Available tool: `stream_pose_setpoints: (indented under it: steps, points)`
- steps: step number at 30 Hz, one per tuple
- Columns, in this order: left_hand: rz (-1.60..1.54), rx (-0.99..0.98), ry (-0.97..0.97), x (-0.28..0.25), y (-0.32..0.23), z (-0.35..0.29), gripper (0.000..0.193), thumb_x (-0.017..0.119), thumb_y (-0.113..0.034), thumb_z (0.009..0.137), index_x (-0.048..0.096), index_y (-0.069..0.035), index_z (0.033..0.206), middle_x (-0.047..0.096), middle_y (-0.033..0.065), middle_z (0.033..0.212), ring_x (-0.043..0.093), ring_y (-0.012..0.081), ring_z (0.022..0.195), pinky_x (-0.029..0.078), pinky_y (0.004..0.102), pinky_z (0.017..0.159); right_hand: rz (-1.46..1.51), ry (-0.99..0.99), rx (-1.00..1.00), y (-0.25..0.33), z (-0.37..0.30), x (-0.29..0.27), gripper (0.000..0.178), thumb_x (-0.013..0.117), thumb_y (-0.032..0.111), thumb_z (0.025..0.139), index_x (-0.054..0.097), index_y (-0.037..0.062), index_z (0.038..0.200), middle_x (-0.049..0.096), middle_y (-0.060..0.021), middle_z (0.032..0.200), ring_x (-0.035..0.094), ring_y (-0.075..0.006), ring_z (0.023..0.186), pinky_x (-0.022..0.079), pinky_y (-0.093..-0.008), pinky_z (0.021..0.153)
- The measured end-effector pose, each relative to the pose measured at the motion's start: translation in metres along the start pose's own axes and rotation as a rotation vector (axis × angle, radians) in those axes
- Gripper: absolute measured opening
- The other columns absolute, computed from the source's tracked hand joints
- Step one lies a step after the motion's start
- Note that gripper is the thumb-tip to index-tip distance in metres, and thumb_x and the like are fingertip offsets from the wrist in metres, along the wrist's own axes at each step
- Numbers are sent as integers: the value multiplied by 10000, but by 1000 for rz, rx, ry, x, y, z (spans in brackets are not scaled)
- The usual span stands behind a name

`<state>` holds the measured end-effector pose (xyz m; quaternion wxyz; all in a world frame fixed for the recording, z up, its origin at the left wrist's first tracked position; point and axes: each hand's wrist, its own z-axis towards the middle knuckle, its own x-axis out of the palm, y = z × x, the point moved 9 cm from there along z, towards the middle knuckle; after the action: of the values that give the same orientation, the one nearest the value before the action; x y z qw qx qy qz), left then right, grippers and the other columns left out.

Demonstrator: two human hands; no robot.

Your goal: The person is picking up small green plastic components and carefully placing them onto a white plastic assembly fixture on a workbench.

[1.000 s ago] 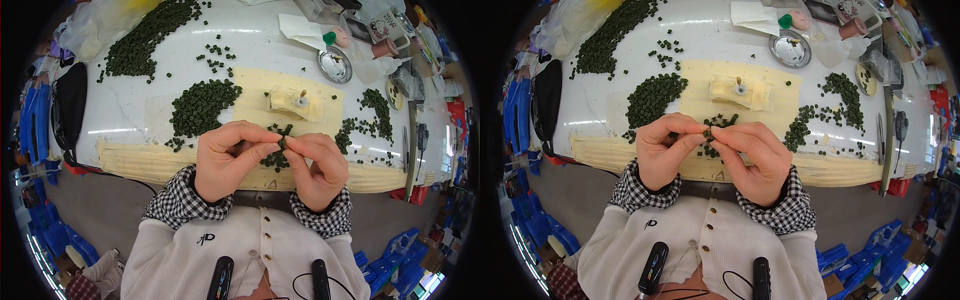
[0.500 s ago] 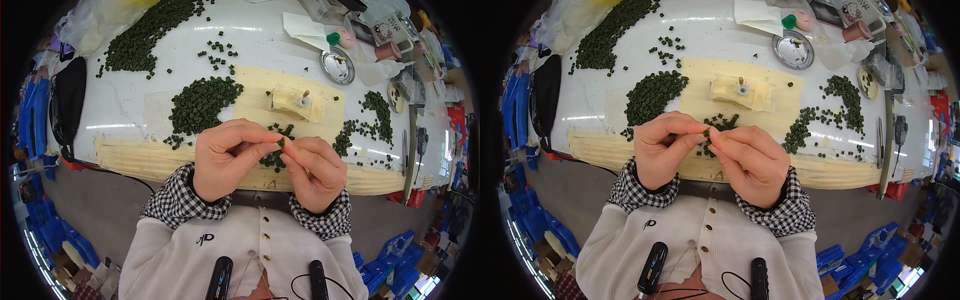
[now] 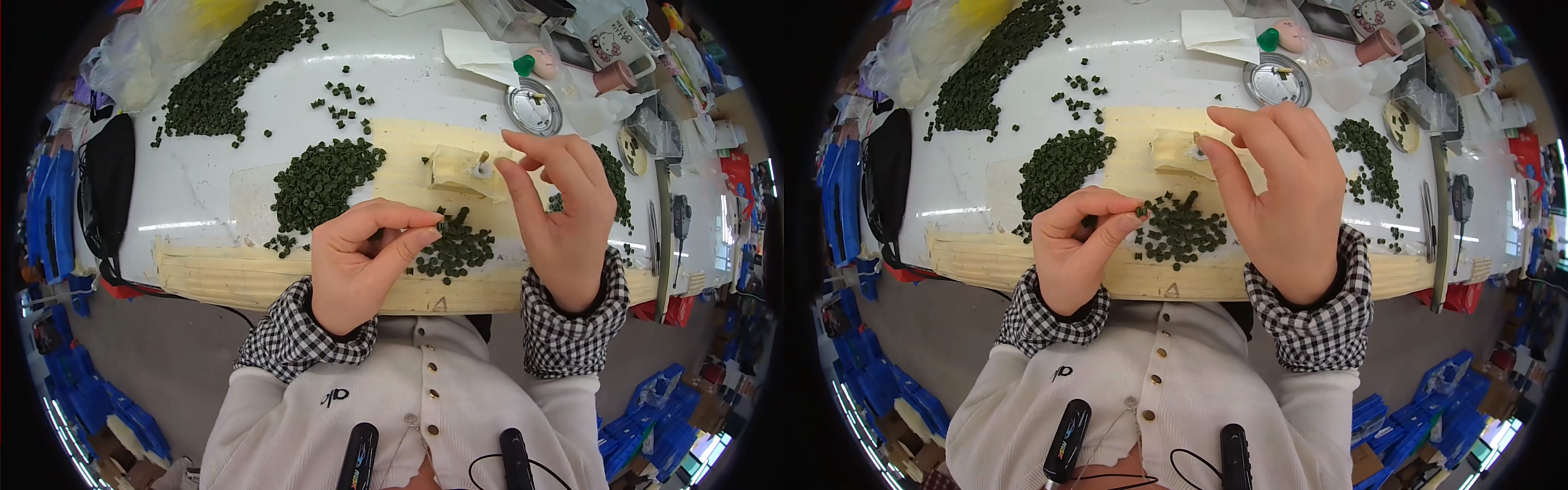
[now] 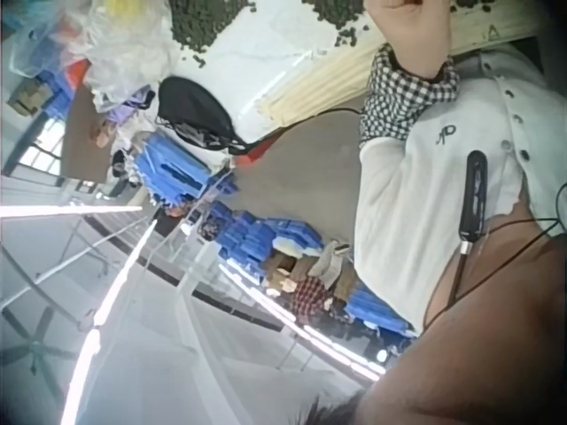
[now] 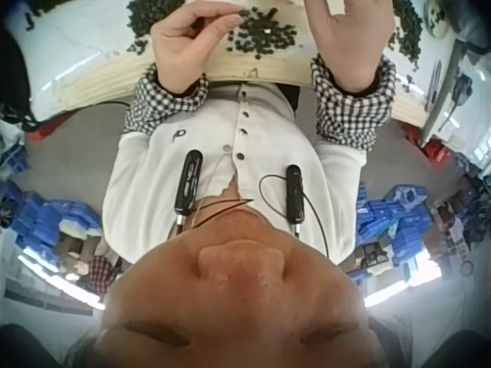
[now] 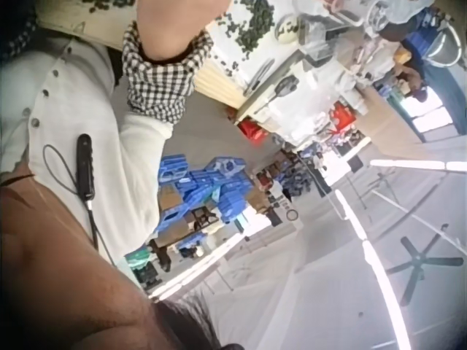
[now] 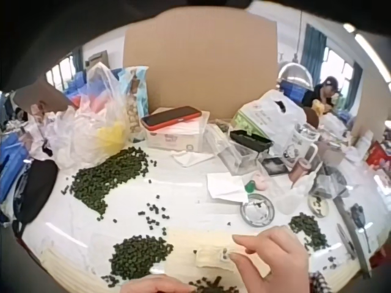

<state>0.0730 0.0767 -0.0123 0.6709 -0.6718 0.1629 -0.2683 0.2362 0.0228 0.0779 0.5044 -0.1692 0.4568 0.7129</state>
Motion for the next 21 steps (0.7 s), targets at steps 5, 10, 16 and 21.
stream_pose_setpoints:
  steps: [5,10,16,21]
  points:
    - [4,-10,0,1,0,0,147,674,21,842,692,13,988,600,-16,768,405,-10,572,311,151,501,-4,36,-25,-3,1,16,103,726,75,756,650,33,812,548,-73,751,546,-259,715,442,-344,624]
    - [12,1,-2,-1,1,0,148,674,20,841,690,17,988,610,-7,787,399,-7,563,306,157,494,53,-54,-14,5,1,-3,124,731,11,740,668,21,846,584,-76,780,571,-226,712,453,-303,626]
    - [47,7,0,0,-1,-1,144,678,19,835,689,18,979,611,-4,786,388,-8,555,301,160,491,379,-8,-133,25,-7,-10,90,687,1,808,627,-33,867,619,-102,831,590,-198,723,471,-291,640]
    - [21,6,-1,1,1,0,135,677,19,835,687,19,969,602,-9,777,388,-8,560,301,160,493,698,70,19,13,-18,20,71,607,19,886,581,-37,922,617,-112,864,632,-216,729,514,-267,652]
